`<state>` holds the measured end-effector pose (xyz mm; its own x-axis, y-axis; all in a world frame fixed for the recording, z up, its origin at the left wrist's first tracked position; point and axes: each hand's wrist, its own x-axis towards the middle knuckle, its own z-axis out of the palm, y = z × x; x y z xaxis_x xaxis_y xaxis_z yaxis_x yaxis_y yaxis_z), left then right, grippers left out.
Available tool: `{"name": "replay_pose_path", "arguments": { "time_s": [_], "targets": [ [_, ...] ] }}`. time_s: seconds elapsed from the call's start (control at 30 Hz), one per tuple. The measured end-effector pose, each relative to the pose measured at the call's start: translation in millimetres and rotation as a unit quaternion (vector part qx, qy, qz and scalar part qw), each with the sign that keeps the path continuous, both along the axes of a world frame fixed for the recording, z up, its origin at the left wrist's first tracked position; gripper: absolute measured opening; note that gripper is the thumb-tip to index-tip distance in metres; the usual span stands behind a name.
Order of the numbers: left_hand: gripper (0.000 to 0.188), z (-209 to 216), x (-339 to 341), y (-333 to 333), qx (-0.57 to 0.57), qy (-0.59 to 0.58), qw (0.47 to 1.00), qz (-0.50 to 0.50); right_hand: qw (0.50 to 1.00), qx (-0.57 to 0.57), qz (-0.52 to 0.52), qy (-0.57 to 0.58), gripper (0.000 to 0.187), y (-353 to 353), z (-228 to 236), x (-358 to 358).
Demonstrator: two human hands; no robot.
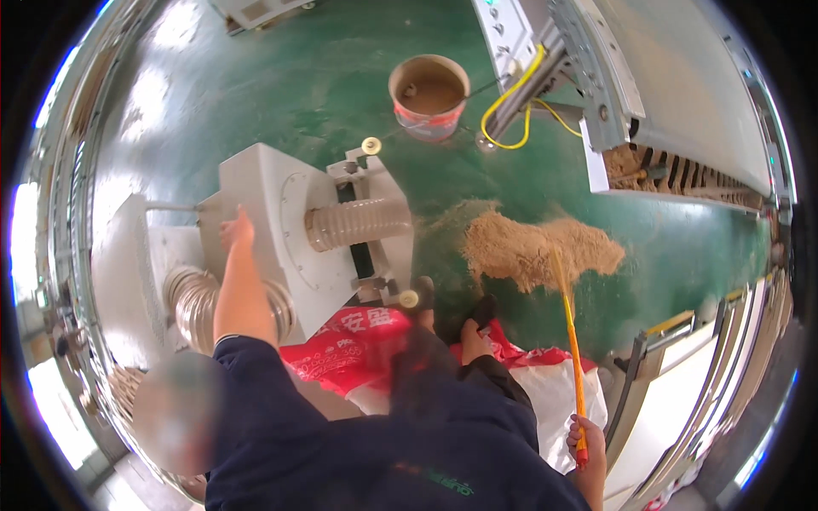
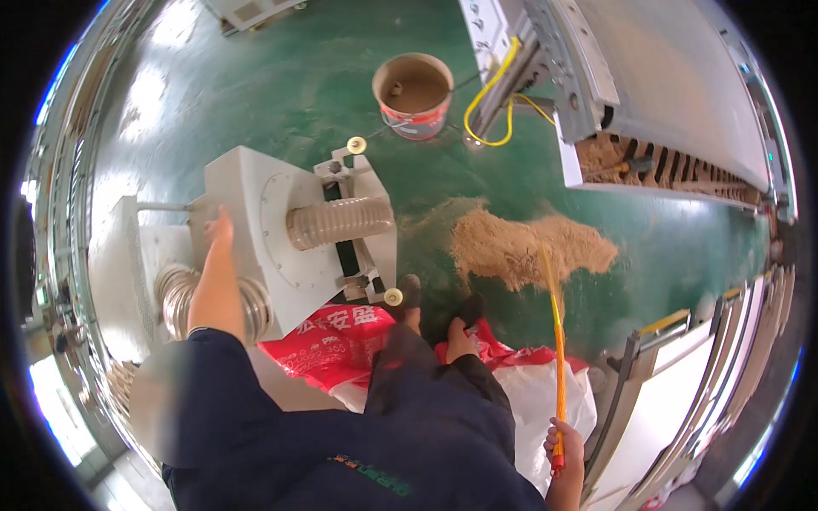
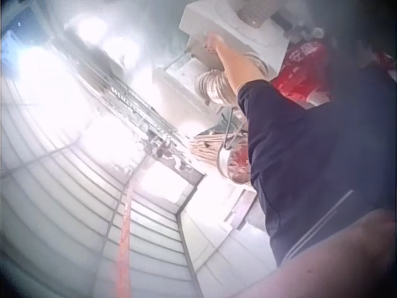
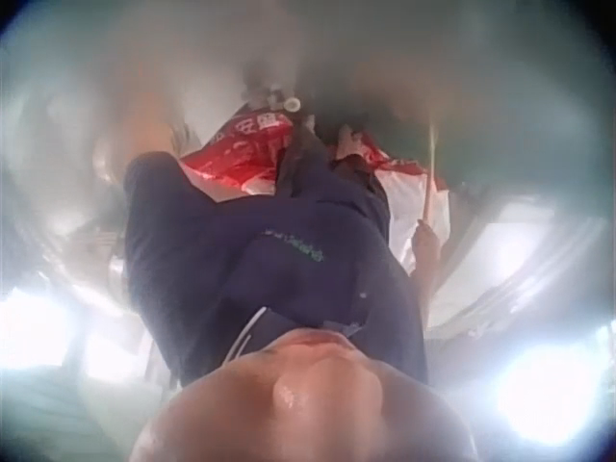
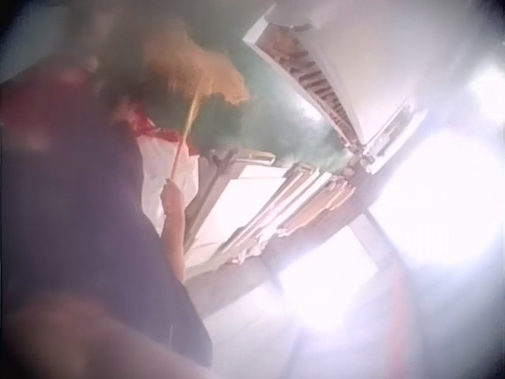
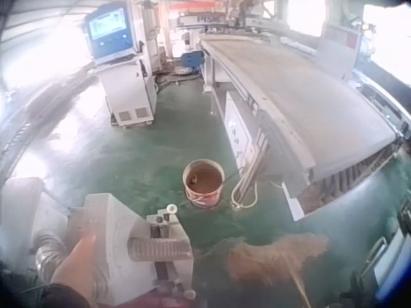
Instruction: The person sweeps wood shavings off the floor using a broom, then detaches and reattaches a flexible dust collection hose on a woodworking machine, securing it with a screwdriver.
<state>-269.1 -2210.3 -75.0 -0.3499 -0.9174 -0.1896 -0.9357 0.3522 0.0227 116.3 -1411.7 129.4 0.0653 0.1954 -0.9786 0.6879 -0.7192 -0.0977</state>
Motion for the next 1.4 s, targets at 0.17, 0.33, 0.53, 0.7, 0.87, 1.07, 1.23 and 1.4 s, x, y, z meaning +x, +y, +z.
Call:
{"name": "replay_pose_path", "arguments": {
  "time_s": [0.17, 0.33, 0.53, 0.7, 0.87, 1.07, 1.23, 1.4],
  "targets": [
    [0.104, -12.4, 19.6, 14.3, -0.097, 0.062, 0.993, 0.036, 0.998, 0.045, 0.035, -0.016, 0.017, -19.5, 5.9, 0.2],
    [0.11, 1.1, 19.3, 22.3, -0.103, 0.063, 0.993, 0.011, 0.997, 0.04, 0.049, -0.032, 0.017, -14.7, -10.3, 8.1],
    [0.114, 17.4, 26.4, 33.1, -0.09, 0.03, 0.995, -0.012, 0.996, 0.047, 0.074, -0.033, 0.019, -10.1, -11.5, 1.5],
    [0.117, 24.4, 32.5, 45.6, -0.076, 0.023, 0.997, -0.022, 0.993, 0.066, 0.091, -0.033, 0.02, -4.5, -17.6, -13.9],
    [0.118, 34.4, 45.2, 56.2, -0.066, 0.024, 0.997, -0.034, 0.995, 0.051, 0.087, -0.024, 0.018, -8.4, -20.4, -36.4],
    [0.119, 30.3, 50.8, 61.1, -0.082, 0.01, 0.995, -0.053, 0.996, 0.035, 0.081, -0.005, 0.018, -9.4, -27.9, -70.2],
    [0.123, 27.4, 64.0, 58.6, -0.068, -0.024, 0.996, -0.053, 0.997, -0.054, -0.005, 0.05, 0.019, -3.1, -45.2, -92.2],
    [0.127, 22.9, 78.9, 56.5, -0.092, -0.03, 0.992, -0.081, 0.997, -0.041, -0.017, 0.064, 0.017, 0.3, -64.2, -111.2]
  ]
}}
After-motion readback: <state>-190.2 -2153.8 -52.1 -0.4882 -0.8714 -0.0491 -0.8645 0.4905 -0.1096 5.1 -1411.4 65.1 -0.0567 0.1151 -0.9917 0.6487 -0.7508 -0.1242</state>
